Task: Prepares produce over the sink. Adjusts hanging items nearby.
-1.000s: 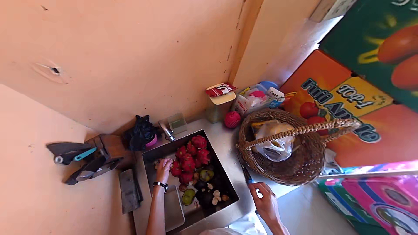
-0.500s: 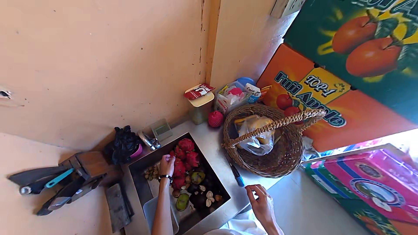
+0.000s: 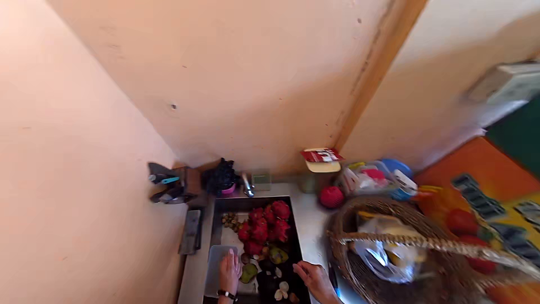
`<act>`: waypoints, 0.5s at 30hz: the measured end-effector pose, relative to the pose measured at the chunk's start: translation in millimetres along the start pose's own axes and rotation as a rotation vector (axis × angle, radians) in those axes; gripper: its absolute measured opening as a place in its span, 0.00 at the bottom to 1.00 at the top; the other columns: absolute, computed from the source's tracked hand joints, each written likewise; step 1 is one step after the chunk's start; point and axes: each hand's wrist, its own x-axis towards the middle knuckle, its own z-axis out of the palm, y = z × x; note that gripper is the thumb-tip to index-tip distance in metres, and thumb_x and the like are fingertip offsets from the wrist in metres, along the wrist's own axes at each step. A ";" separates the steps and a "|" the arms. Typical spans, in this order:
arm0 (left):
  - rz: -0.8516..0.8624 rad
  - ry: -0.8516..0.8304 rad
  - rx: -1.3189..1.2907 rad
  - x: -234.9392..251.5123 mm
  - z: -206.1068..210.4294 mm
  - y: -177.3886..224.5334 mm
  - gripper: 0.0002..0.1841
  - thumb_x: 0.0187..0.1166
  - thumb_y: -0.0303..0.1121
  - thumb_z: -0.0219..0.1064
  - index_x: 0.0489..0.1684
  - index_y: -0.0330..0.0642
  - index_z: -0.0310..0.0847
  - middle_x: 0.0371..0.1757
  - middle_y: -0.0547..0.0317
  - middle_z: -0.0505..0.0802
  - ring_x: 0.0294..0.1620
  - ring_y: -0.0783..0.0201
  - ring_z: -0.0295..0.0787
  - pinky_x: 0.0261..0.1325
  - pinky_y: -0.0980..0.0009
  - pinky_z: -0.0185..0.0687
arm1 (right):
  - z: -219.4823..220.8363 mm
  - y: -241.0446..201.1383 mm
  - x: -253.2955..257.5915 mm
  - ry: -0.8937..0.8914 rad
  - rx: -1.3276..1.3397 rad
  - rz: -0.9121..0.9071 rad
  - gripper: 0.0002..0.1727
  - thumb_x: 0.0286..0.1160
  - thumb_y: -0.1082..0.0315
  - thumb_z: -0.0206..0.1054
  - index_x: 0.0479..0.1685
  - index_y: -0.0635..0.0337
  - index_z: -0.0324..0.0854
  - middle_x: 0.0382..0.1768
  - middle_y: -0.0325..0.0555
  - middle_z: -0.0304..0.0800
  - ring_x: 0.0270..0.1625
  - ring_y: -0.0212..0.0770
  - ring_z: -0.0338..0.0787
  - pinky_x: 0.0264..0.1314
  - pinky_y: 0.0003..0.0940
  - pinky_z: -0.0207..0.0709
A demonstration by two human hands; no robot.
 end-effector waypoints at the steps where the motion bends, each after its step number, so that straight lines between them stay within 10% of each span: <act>1: 0.040 0.034 0.039 -7.5 -11.2 4.9 0.22 0.93 0.36 0.38 0.31 0.41 0.76 0.09 0.74 0.68 0.08 0.75 0.64 0.16 0.77 0.68 | 6.3 -11.1 19.3 -0.041 0.000 -0.008 0.22 0.88 0.52 0.58 0.45 0.61 0.90 0.27 0.53 0.91 0.32 0.52 0.91 0.42 0.56 0.81; 4: 0.127 0.098 0.082 -31.5 -40.9 12.8 0.23 0.89 0.31 0.38 0.72 0.29 0.71 0.13 0.73 0.71 0.12 0.75 0.69 0.22 0.73 0.76 | 36.3 -66.2 86.4 -0.214 -0.019 -0.105 0.23 0.93 0.56 0.49 0.75 0.53 0.79 0.39 0.55 0.94 0.42 0.55 0.94 0.53 0.58 0.83; 7: 0.113 0.154 0.059 -69.7 -54.6 20.3 0.30 0.84 0.27 0.42 0.89 0.30 0.45 0.18 0.68 0.78 0.18 0.72 0.79 0.32 0.68 0.85 | 62.1 -129.3 142.9 -0.313 -0.044 -0.352 0.21 0.92 0.59 0.53 0.74 0.57 0.79 0.46 0.53 0.94 0.48 0.52 0.94 0.59 0.55 0.84; 10: 0.092 0.321 0.046 -112.9 -70.2 19.3 0.39 0.79 0.22 0.58 0.92 0.34 0.42 0.27 0.53 0.90 0.25 0.64 0.89 0.39 0.62 0.90 | 80.8 -203.4 153.7 -0.331 0.053 -0.634 0.17 0.88 0.63 0.60 0.63 0.64 0.86 0.49 0.55 0.95 0.50 0.48 0.95 0.59 0.50 0.87; 13: 0.095 0.518 0.038 -162.0 -82.2 -6.9 0.53 0.66 0.23 0.79 0.94 0.39 0.45 0.61 0.45 0.93 0.61 0.56 0.92 0.70 0.55 0.85 | 98.0 -257.1 102.9 -0.571 0.266 -0.888 0.15 0.84 0.67 0.58 0.49 0.70 0.87 0.32 0.46 0.89 0.30 0.31 0.86 0.36 0.30 0.84; 15: 0.088 0.637 0.148 -208.2 -83.7 -30.5 0.56 0.60 0.31 0.84 0.93 0.38 0.49 0.84 0.41 0.75 0.86 0.47 0.68 0.89 0.50 0.60 | 112.1 -273.9 44.4 -0.997 0.375 -1.027 0.14 0.83 0.68 0.57 0.44 0.68 0.86 0.32 0.33 0.88 0.32 0.18 0.83 0.39 0.17 0.81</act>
